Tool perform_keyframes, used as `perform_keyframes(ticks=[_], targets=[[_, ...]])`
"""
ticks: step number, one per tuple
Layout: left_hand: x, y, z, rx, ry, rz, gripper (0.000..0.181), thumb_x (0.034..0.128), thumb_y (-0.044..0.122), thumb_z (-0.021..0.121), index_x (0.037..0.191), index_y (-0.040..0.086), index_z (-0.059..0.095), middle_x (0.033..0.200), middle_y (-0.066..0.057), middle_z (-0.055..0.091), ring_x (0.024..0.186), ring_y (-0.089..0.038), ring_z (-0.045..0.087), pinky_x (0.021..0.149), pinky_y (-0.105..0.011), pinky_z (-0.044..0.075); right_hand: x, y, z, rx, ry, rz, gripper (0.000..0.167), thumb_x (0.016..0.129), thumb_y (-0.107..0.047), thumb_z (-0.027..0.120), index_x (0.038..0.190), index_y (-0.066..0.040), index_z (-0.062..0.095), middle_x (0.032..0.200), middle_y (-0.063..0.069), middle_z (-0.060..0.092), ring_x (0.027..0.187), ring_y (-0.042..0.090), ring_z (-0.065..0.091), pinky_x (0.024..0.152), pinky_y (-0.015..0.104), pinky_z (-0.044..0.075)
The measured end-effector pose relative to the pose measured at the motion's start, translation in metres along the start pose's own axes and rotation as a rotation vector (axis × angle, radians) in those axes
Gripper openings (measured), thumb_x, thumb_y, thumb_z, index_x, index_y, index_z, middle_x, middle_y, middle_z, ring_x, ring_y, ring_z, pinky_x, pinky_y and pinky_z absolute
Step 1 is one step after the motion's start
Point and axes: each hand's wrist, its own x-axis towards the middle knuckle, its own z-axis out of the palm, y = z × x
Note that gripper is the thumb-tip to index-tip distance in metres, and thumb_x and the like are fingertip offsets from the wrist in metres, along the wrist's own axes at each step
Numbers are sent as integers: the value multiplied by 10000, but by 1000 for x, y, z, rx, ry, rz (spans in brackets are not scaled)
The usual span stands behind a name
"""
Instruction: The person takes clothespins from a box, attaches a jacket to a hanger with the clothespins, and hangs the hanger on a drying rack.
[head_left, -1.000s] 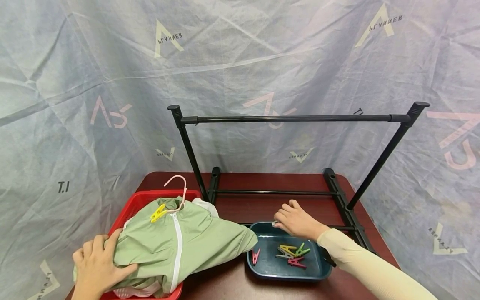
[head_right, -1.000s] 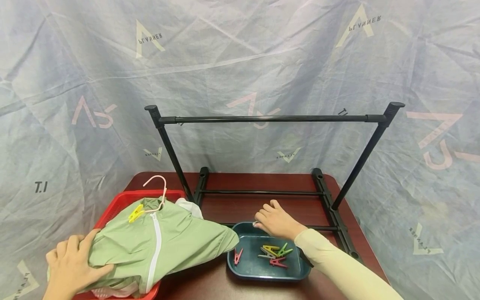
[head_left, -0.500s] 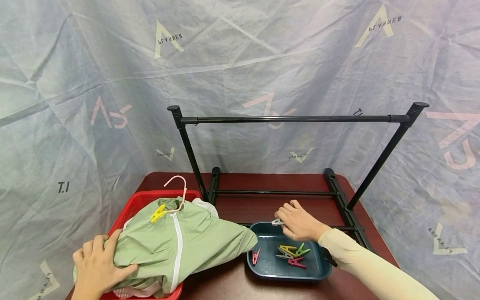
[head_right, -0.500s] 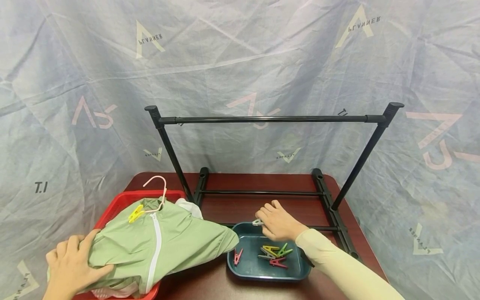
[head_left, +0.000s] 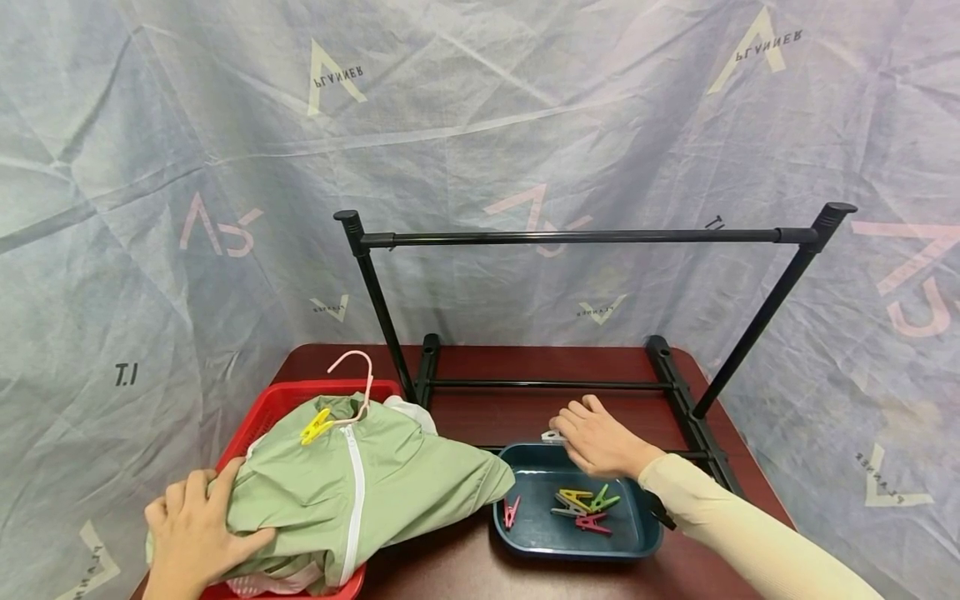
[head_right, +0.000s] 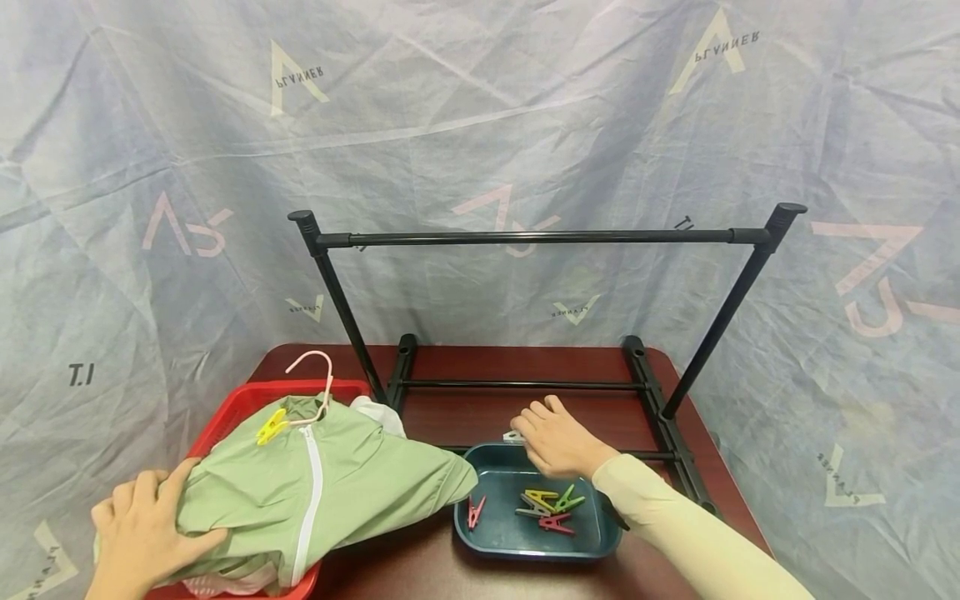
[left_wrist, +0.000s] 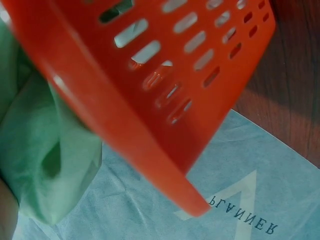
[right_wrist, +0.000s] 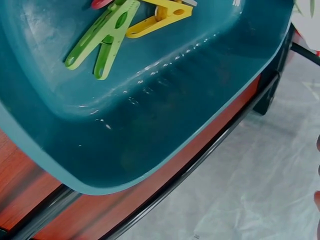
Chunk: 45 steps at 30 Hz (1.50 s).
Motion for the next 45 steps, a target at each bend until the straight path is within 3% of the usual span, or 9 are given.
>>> perform_keyframes(ticks=[15, 19, 23, 25, 29, 33, 38, 45], targets=[[1, 0, 0, -4, 14, 8, 1118, 655, 977, 320, 1198, 36, 586, 923, -223, 442, 735, -422, 340, 584, -552, 214, 7, -4, -3, -42, -4, -20, 271, 928, -200, 619, 1190, -130, 615, 939, 20, 533, 853, 202, 455, 781, 412, 343], [1, 0, 0, -5, 12, 7, 1121, 651, 978, 320, 1202, 38, 585, 927, -227, 442, 738, -427, 341, 584, -557, 216, 8, -6, 0, -43, -7, -7, 262, 1032, -272, 474, 1209, -143, 616, 947, 12, 546, 857, 197, 466, 781, 402, 363], [1, -1, 0, 0, 21, 10, 1115, 656, 978, 312, 1198, 43, 585, 921, -224, 441, 736, -425, 341, 586, -558, 214, 9, -7, 1, -31, 4, 7, 420, 1085, -354, 264, 1217, -151, 607, 957, 3, 543, 860, 195, 465, 776, 397, 360], [1, -1, 1, 1, 23, 10, 1112, 659, 977, 308, 1194, 43, 585, 918, -222, 442, 734, -424, 342, 585, -557, 214, 10, -8, 1, -24, 8, 10, 459, 1086, -375, 229, 1220, -151, 606, 963, 1, 546, 860, 194, 463, 775, 396, 358], [1, 0, 0, -3, 19, 7, 1116, 660, 977, 310, 1196, 38, 587, 918, -224, 445, 734, -427, 346, 586, -559, 217, 14, -11, -1, -28, 10, 11, 415, 1085, -372, 293, 1232, -148, 611, 972, -3, 556, 852, 188, 452, 772, 396, 354], [1, 0, 0, -5, 27, 10, 1114, 657, 977, 317, 1193, 39, 587, 918, -225, 446, 731, -425, 343, 590, -561, 214, 18, -15, -3, -43, 17, 8, 287, 1029, -316, 515, 1236, -149, 621, 970, -8, 570, 846, 184, 453, 777, 403, 362], [1, 0, 1, 0, 37, 12, 1107, 656, 978, 313, 1193, 49, 585, 920, -221, 448, 734, -420, 343, 592, -557, 212, 23, -19, -3, -60, 32, 0, 345, 916, -273, 679, 1239, -161, 632, 983, -23, 601, 842, 176, 459, 773, 400, 362], [0, -1, 1, 1, 38, 9, 1106, 653, 977, 319, 1200, 53, 580, 918, -218, 449, 736, -423, 348, 591, -557, 215, 28, -22, -1, -54, 68, -11, 335, 1048, -375, 446, 1249, -186, 635, 980, -52, 631, 804, 156, 431, 748, 390, 329]])
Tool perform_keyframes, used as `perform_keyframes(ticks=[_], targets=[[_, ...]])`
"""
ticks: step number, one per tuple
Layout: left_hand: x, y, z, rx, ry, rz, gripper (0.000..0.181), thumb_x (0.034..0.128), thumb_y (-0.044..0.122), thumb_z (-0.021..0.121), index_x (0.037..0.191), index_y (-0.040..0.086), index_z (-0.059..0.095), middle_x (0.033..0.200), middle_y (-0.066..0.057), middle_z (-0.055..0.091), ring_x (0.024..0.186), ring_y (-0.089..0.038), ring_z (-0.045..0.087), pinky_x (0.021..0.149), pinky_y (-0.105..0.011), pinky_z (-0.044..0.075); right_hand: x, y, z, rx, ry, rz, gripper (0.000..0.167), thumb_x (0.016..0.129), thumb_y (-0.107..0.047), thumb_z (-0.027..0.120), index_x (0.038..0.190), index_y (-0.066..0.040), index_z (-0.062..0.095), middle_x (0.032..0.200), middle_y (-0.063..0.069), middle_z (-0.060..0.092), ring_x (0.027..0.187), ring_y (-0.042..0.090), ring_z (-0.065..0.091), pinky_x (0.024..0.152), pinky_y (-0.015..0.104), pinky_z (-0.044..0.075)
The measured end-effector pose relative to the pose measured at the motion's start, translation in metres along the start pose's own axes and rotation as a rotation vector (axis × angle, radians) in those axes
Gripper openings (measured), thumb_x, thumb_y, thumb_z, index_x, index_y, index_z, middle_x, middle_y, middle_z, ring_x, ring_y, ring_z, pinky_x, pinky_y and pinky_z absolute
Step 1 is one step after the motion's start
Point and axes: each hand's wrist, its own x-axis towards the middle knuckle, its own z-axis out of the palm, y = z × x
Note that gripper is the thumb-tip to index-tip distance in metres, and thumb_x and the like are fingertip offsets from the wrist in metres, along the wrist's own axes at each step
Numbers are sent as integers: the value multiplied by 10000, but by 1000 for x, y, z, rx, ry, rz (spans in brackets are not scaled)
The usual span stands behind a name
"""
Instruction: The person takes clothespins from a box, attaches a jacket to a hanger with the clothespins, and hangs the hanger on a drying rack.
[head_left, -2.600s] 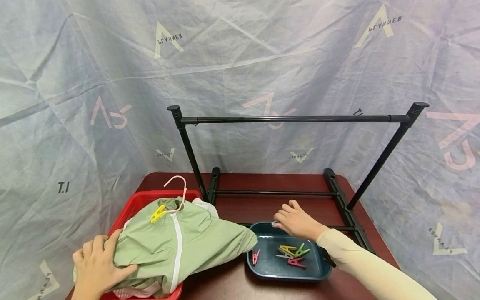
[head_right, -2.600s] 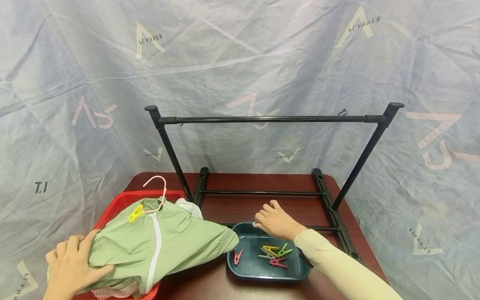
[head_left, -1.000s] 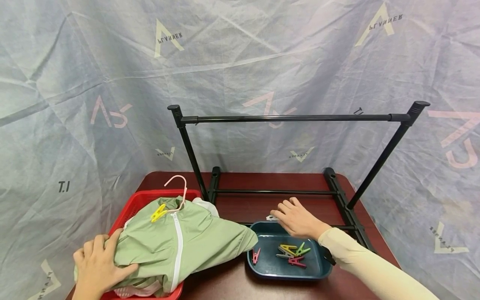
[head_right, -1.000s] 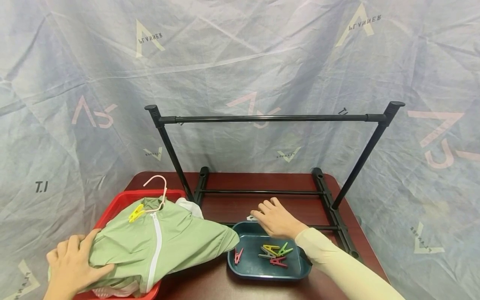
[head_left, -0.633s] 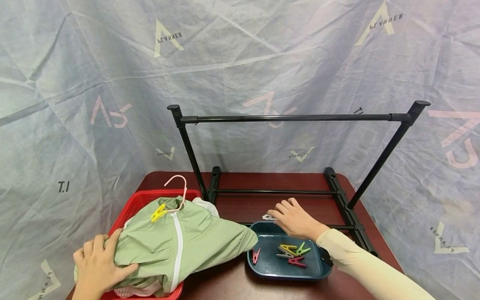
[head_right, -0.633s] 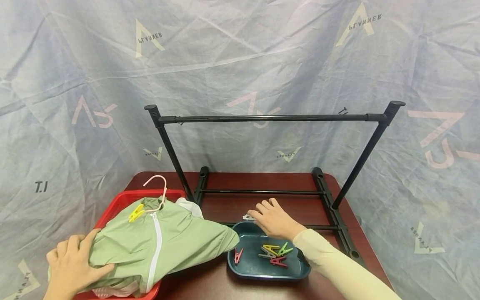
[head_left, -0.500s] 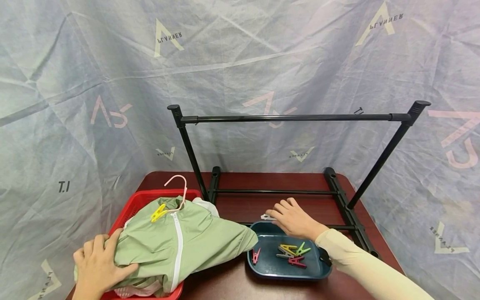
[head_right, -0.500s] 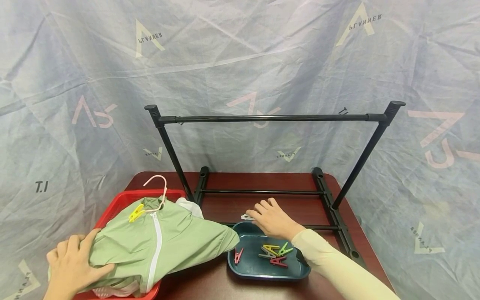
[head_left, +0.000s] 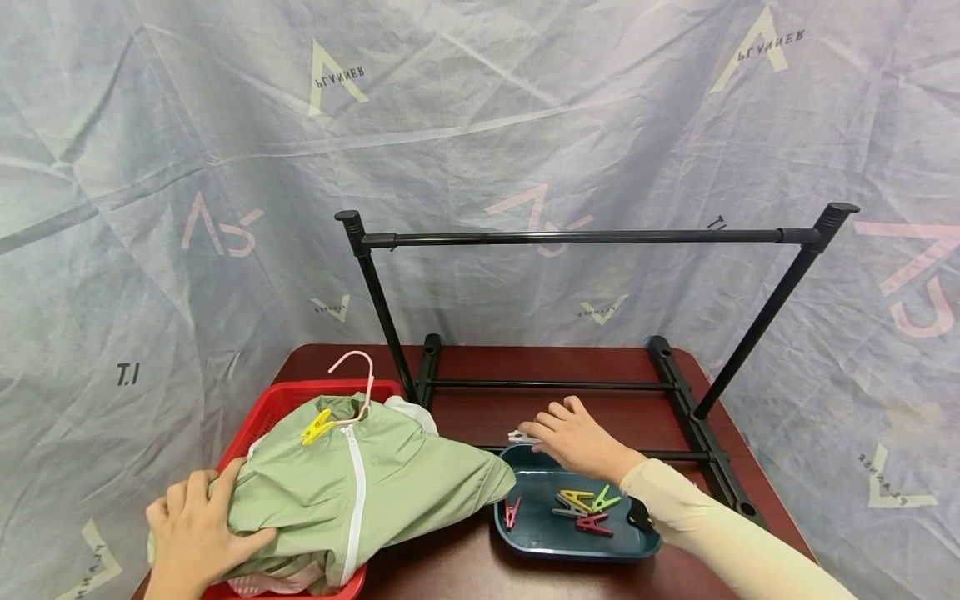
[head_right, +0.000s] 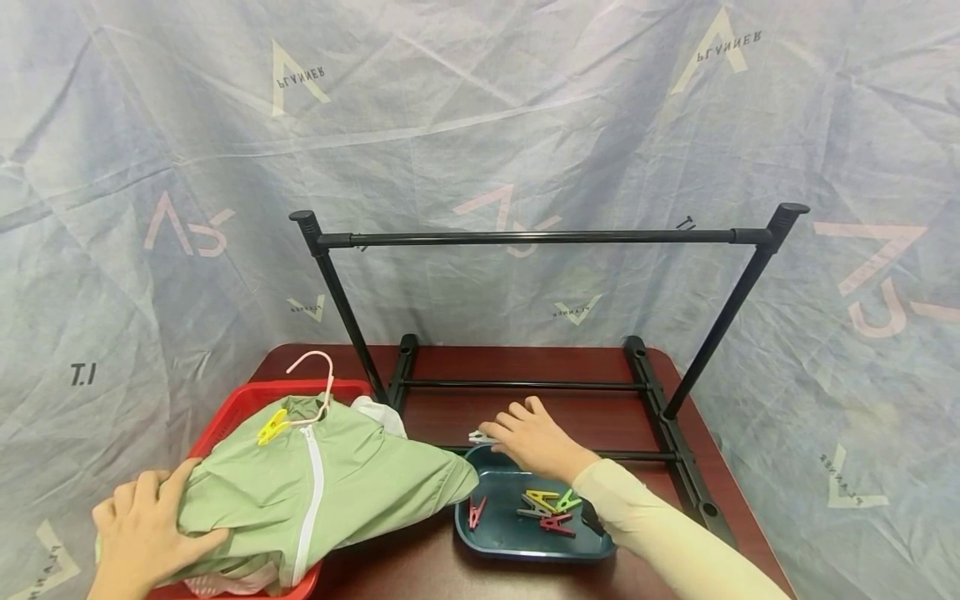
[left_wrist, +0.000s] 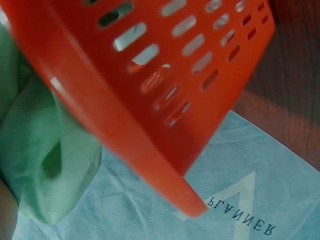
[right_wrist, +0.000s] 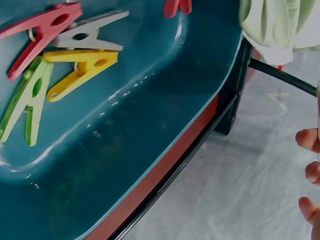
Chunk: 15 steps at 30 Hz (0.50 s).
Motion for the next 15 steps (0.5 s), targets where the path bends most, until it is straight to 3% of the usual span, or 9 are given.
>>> perform_keyframes(ticks=[3, 7, 10, 13, 15], targets=[[0, 0, 0, -3, -5, -4, 1109, 649, 980, 322, 1203, 54, 579, 921, -217, 448, 742, -424, 348, 593, -558, 215, 3, -1, 2, 11, 19, -9, 295, 1024, -350, 515, 1235, -195, 649, 979, -60, 644, 783, 151, 419, 743, 392, 324], [-1, 1, 0, -7, -7, -8, 1105, 649, 979, 325, 1200, 56, 582, 922, -216, 446, 748, -424, 349, 597, -559, 215, 8, -4, 3, -6, 25, -17, 338, 883, -289, 716, 1211, -220, 669, 965, -68, 650, 770, 151, 417, 739, 398, 324], [-1, 1, 0, -6, -5, -10, 1100, 652, 977, 325, 1200, 57, 579, 921, -214, 445, 751, -422, 352, 601, -558, 215, 12, -6, 4, -17, 34, -15, 258, 1011, -340, 537, 1198, -234, 680, 947, -75, 649, 754, 148, 399, 727, 399, 317], [0, 0, 1, -3, -1, -9, 1099, 652, 976, 324, 1200, 58, 576, 919, -215, 445, 752, -421, 352, 608, -557, 213, 15, -8, 5, -7, 45, -13, 409, 1066, -408, 339, 1197, -238, 687, 950, -85, 661, 745, 143, 391, 722, 399, 312], [0, 0, 1, -4, 3, -7, 1100, 652, 976, 326, 1199, 57, 578, 919, -217, 446, 752, -422, 353, 610, -558, 212, 17, -8, 6, -6, 45, -13, 400, 1062, -409, 353, 1202, -242, 689, 968, -96, 673, 750, 139, 405, 729, 398, 318]])
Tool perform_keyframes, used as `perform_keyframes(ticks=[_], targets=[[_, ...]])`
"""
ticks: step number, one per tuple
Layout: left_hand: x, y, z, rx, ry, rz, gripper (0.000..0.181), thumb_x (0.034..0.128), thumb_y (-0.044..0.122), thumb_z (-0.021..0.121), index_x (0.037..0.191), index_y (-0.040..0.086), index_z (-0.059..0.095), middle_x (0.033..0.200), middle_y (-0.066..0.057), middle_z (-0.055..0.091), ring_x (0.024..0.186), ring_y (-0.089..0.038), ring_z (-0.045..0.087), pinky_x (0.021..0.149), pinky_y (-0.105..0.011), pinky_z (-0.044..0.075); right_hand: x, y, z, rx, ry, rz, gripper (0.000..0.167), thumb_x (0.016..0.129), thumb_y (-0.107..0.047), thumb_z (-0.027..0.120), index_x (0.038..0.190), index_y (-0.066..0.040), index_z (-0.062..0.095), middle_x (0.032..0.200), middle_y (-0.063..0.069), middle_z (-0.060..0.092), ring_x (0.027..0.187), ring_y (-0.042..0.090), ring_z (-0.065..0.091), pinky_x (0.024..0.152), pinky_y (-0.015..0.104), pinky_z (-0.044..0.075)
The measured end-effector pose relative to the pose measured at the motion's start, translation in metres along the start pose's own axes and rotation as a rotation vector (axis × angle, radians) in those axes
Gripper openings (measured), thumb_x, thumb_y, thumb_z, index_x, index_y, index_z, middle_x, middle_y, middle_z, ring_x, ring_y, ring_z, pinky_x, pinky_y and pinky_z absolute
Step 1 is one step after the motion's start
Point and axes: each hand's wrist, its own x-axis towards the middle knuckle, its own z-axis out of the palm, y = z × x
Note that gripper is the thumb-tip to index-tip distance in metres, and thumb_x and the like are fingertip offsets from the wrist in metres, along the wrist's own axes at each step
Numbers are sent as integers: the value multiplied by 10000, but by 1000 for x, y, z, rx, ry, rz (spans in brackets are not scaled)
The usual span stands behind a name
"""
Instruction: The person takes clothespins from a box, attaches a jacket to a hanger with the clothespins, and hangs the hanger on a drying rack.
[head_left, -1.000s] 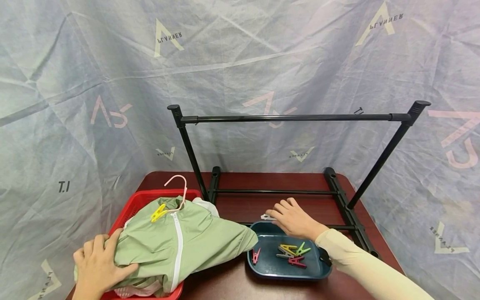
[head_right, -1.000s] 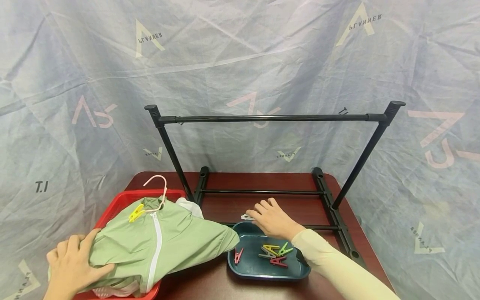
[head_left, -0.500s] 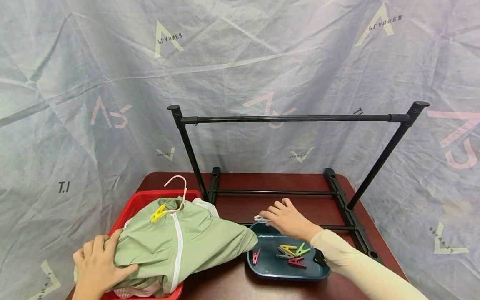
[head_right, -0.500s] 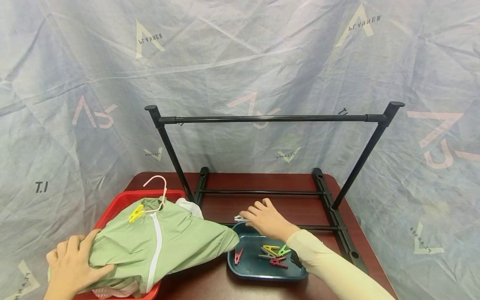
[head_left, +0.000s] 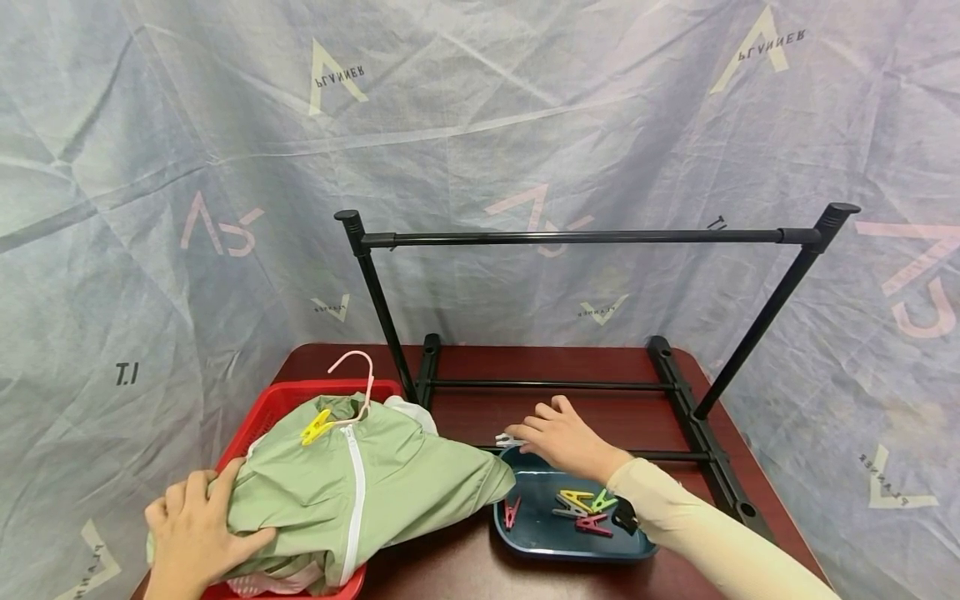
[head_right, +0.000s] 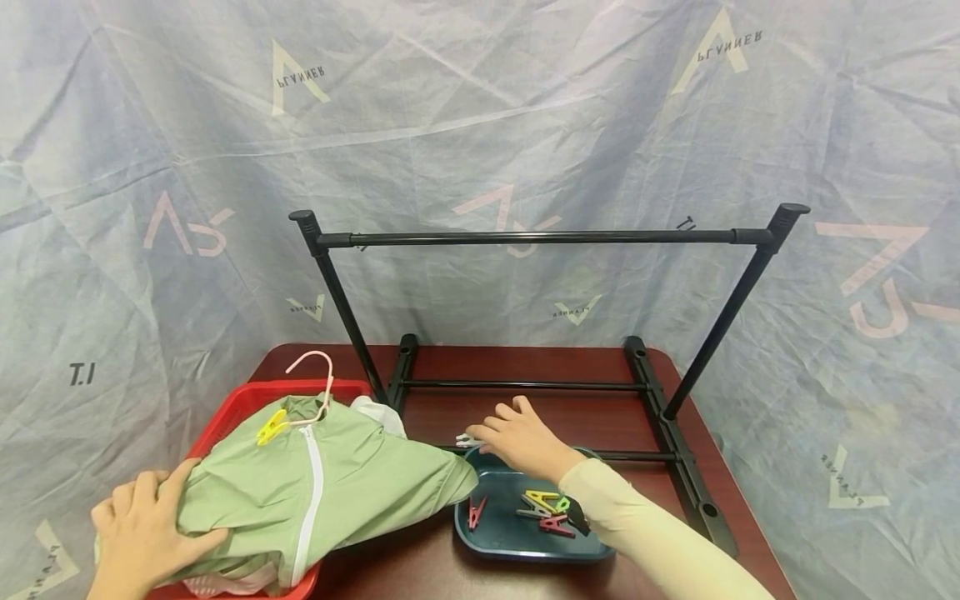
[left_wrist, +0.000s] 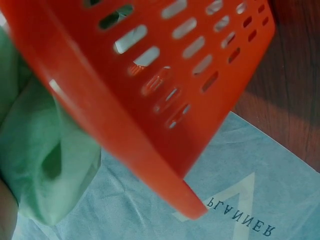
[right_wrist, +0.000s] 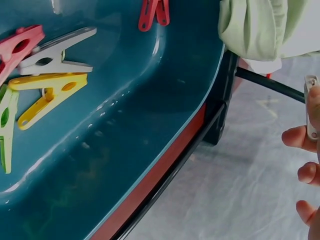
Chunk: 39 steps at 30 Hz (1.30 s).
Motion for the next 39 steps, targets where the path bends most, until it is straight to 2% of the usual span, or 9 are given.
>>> perform_keyframes(ticks=[2, 4, 8, 19, 29, 39], targets=[[0, 0, 0, 0, 0, 1, 1102, 650, 978, 326, 1198, 56, 579, 918, -217, 446, 749, -422, 350, 610, -559, 211, 1, 0, 1, 4, -3, -1, 302, 1013, -380, 504, 1205, -241, 691, 978, -102, 679, 756, 136, 414, 736, 399, 319], [0, 0, 0, -2, -2, -2, 1104, 647, 980, 328, 1199, 57, 581, 919, -214, 447, 748, -423, 351, 609, -561, 211, 3, -1, 2, 8, -3, 0, 285, 953, -348, 607, 1203, -241, 693, 978, -107, 683, 759, 133, 420, 744, 401, 323], [0, 1, 0, -6, 2, -2, 1104, 651, 978, 325, 1195, 54, 589, 913, -213, 449, 743, -428, 354, 600, -564, 212, 7, -3, 3, 14, -2, 0, 308, 896, -321, 683, 1194, -247, 697, 953, -117, 678, 750, 126, 413, 745, 399, 318], [0, 3, -1, -1, 6, -2, 1098, 656, 979, 317, 1193, 58, 581, 912, -225, 444, 743, -436, 351, 606, -566, 211, 18, -11, 2, 31, -4, 10, 331, 848, -277, 754, 1175, -247, 706, 949, -128, 690, 727, 112, 387, 742, 394, 305], [0, 1, 0, 5, -6, -8, 1103, 646, 984, 313, 1204, 70, 576, 919, -217, 444, 754, -439, 359, 612, -568, 216, 25, -16, 5, 35, -34, 16, 309, 886, -285, 727, 1191, -247, 700, 999, -136, 704, 743, 108, 410, 759, 399, 312], [0, 3, -1, -11, -10, -15, 1108, 652, 981, 318, 1200, 57, 588, 915, -220, 441, 759, -447, 359, 606, -576, 215, 34, -20, 11, 39, -33, 8, 304, 889, -272, 725, 1189, -233, 710, 908, -125, 686, 740, 116, 413, 763, 416, 306]])
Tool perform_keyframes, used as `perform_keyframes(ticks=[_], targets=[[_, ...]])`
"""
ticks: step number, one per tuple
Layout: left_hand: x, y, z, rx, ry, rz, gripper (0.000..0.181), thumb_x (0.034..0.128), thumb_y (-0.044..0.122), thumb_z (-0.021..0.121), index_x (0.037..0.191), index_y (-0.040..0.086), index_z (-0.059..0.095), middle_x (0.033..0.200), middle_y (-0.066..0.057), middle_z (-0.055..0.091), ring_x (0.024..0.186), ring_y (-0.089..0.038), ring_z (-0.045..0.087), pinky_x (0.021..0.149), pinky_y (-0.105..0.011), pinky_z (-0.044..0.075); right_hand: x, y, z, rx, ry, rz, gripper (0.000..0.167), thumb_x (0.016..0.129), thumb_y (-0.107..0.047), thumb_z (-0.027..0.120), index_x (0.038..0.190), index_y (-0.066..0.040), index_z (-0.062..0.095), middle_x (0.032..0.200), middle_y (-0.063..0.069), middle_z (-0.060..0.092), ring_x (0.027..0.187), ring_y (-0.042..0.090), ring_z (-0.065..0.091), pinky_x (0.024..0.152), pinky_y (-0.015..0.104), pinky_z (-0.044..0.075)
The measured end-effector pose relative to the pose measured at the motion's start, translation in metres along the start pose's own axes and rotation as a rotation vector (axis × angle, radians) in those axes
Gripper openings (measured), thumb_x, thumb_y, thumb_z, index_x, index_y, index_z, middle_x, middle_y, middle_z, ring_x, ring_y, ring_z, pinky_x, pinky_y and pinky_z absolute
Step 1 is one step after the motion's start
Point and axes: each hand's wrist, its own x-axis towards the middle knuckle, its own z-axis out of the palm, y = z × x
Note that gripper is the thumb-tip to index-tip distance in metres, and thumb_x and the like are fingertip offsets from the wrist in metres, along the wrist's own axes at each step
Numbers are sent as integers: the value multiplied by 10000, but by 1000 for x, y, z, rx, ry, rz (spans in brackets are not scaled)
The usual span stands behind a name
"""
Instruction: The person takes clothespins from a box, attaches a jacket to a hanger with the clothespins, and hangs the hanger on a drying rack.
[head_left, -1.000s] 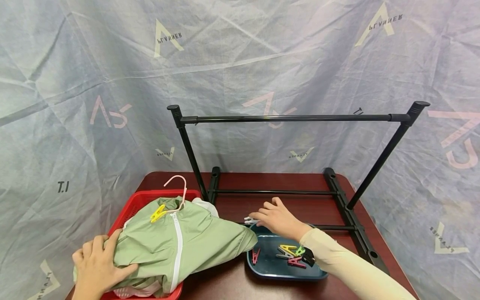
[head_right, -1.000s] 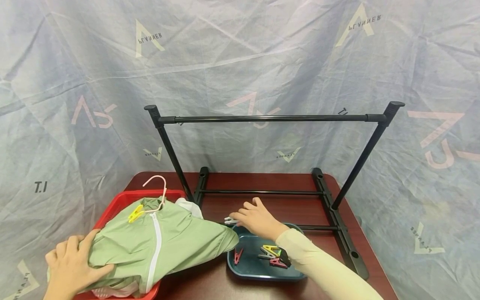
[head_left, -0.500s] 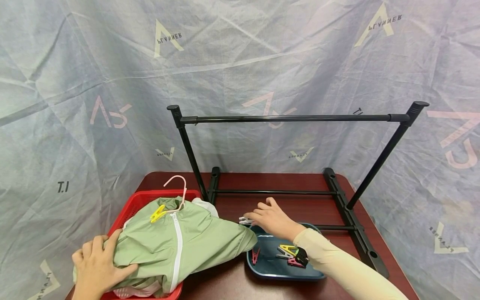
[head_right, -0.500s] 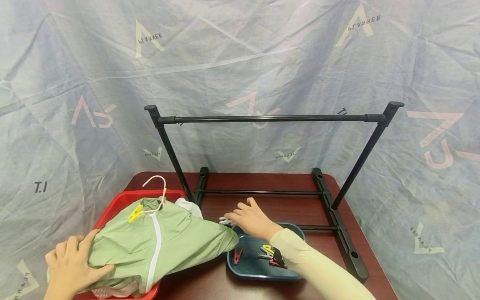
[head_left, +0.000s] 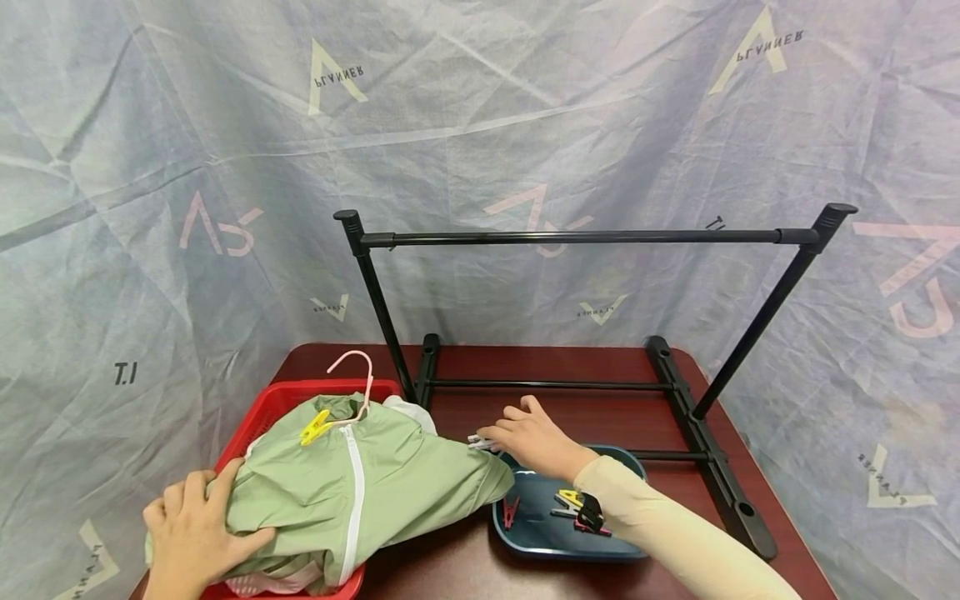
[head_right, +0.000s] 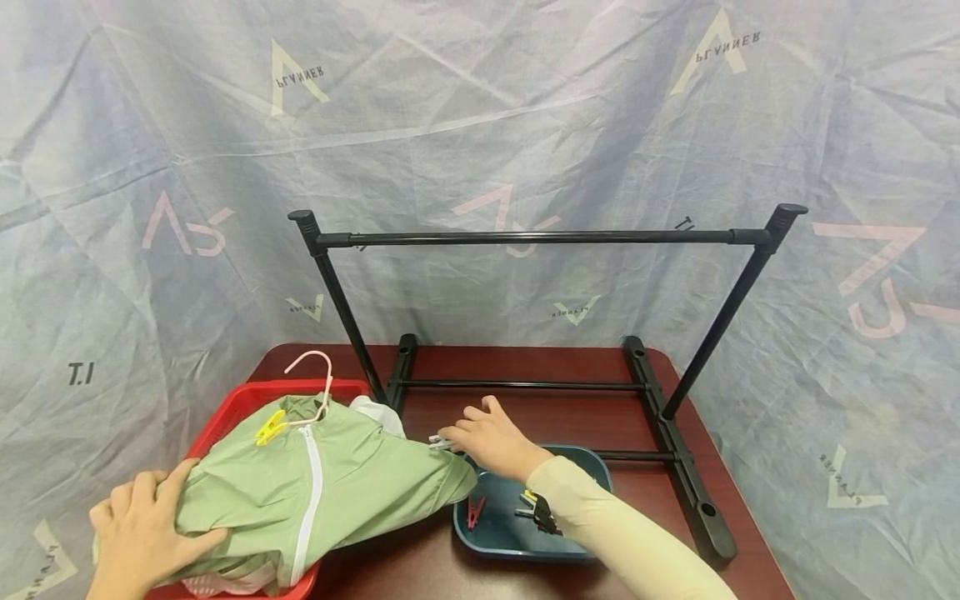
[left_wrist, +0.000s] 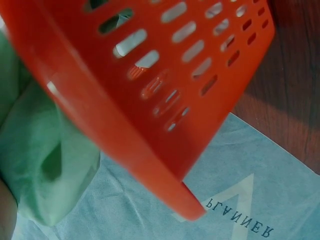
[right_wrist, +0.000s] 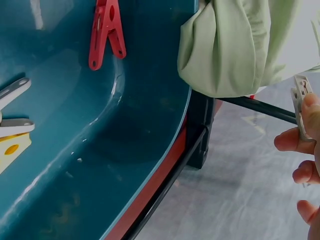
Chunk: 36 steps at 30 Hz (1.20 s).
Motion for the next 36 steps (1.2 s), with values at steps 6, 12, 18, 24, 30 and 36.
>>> perform_keyframes(ticks=[6, 12, 18, 24, 30, 36], targets=[[0, 0, 0, 3, 22, 5, 1090, 659, 975, 316, 1188, 61, 590, 916, -218, 444, 760, -442, 360, 614, -575, 212, 5, -3, 1, 16, -3, 4, 280, 899, -260, 717, 1176, -222, 711, 924, -123, 698, 745, 113, 425, 771, 415, 303], [0, 1, 0, -2, 20, 2, 1089, 660, 974, 319, 1188, 60, 584, 920, -218, 442, 761, -439, 353, 625, -574, 208, 7, -5, 3, 8, 2, -3, 274, 903, -271, 708, 1171, -214, 717, 936, -116, 702, 759, 115, 442, 775, 424, 322], [0, 1, 1, -6, 15, -5, 1080, 666, 971, 313, 1189, 63, 576, 919, -218, 435, 767, -440, 352, 627, -574, 203, 9, -5, 5, -4, -14, 0, 273, 915, -284, 689, 1179, -220, 722, 935, -118, 702, 770, 113, 454, 777, 425, 331], [-1, 0, 2, -8, 23, -4, 1074, 671, 967, 316, 1186, 60, 575, 920, -222, 437, 770, -444, 351, 626, -575, 198, 12, -6, 7, -18, -8, -7, 273, 913, -299, 693, 1175, -230, 724, 935, -125, 701, 755, 104, 428, 766, 407, 308], [0, -2, 2, -11, 27, 3, 1080, 671, 968, 319, 1177, 49, 576, 924, -228, 434, 771, -448, 345, 625, -578, 195, 14, -7, 10, 25, 7, -1, 266, 913, -285, 694, 1170, -230, 728, 934, -129, 697, 745, 102, 405, 764, 416, 290], [0, -2, 2, -7, 42, 10, 1071, 677, 962, 327, 1172, 45, 578, 921, -232, 433, 770, -446, 341, 630, -584, 196, 17, -10, 14, 24, 21, -12, 269, 913, -291, 691, 1174, -242, 731, 928, -133, 687, 759, 101, 406, 766, 424, 314]])
